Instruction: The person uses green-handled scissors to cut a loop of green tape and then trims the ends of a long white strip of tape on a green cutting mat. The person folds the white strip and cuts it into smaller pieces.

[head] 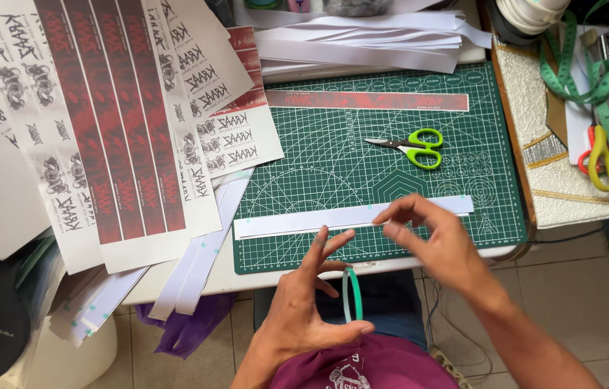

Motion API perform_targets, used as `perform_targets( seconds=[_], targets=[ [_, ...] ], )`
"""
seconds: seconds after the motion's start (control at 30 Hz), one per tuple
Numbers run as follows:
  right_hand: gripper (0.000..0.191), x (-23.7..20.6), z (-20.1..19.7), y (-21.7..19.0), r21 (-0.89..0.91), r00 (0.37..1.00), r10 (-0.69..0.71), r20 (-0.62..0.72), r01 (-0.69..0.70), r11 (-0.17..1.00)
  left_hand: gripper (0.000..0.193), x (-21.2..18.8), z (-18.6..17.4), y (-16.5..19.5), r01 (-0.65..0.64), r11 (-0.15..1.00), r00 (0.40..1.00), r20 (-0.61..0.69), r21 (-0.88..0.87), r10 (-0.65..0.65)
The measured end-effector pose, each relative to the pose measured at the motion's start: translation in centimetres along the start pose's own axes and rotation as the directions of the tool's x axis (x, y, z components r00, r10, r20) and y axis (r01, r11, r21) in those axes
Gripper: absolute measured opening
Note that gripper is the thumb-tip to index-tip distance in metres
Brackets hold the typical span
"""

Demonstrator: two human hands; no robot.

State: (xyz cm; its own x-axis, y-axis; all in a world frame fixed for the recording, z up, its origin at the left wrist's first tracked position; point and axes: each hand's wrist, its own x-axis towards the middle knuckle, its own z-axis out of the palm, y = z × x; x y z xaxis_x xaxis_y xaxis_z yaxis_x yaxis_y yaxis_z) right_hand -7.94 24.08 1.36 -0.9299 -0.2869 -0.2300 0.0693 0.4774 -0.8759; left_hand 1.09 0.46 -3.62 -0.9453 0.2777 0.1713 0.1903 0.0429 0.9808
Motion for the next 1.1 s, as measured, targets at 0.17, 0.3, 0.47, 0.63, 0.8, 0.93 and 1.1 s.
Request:
perform_targets(
  seconds=[0.17, 0.3, 0.47, 0.63, 0.8, 0.93, 1.1],
  targets=[
    [0.021, -1.2, 1.2, 2.1, 0.352, 0.996, 0.048, 0.076, -0.072, 0.933, 0.132, 1.0, 1.4, -0.5, -0.065, 0.995, 0.998, 0.029, 0.081, 0.063],
    [0.022, -1.4, 1.6, 3.7, 0.556, 0.982, 0.148, 0.116, -0.187, 0.81, 0.125, 1.6, 2.2, 0.1, -0.114, 0.972, 0.994, 0.024, 0.207, 0.111],
    [0.022, -2.1, 1.5, 6.1, 0.624, 0.982, 0.179, 0.069, -0.182, 0.76, 0.114, 3.0, 2.1, 1.2, -0.242, 0.84, 0.969, 0.074, 0.485, 0.236],
    [0.024, -3.1, 0.6, 8.8, 0.577, 0.967, 0.248, -0.065, -0.166, 0.8, 0.105, 6.5, 0.5, 1.2, -0.192, 0.725, 0.98, 0.084, 0.661, 0.182],
    [0.022, -3.5, 0.5, 9.7, 0.595, 0.949, 0.294, -0.116, -0.171, 0.786, 0.109, 12.7, 0.6, -0.4, -0.188, 0.502, 0.977, 0.11, 0.844, 0.181],
    [0.021, -3.3, 0.7, 9.6, 0.639, 0.941, 0.329, -0.077, -0.207, 0.741, 0.113, 15.8, 1.3, -2.4, -0.167, 0.467, 0.986, 0.135, 0.869, 0.102],
    [0.02, -2.2, 1.2, 9.8, 0.68, 0.933, 0.361, -0.013, -0.256, 0.687, 0.111, 15.9, 1.2, -4.9, -0.165, 0.489, 0.981, 0.09, 0.857, 0.172]
  ],
)
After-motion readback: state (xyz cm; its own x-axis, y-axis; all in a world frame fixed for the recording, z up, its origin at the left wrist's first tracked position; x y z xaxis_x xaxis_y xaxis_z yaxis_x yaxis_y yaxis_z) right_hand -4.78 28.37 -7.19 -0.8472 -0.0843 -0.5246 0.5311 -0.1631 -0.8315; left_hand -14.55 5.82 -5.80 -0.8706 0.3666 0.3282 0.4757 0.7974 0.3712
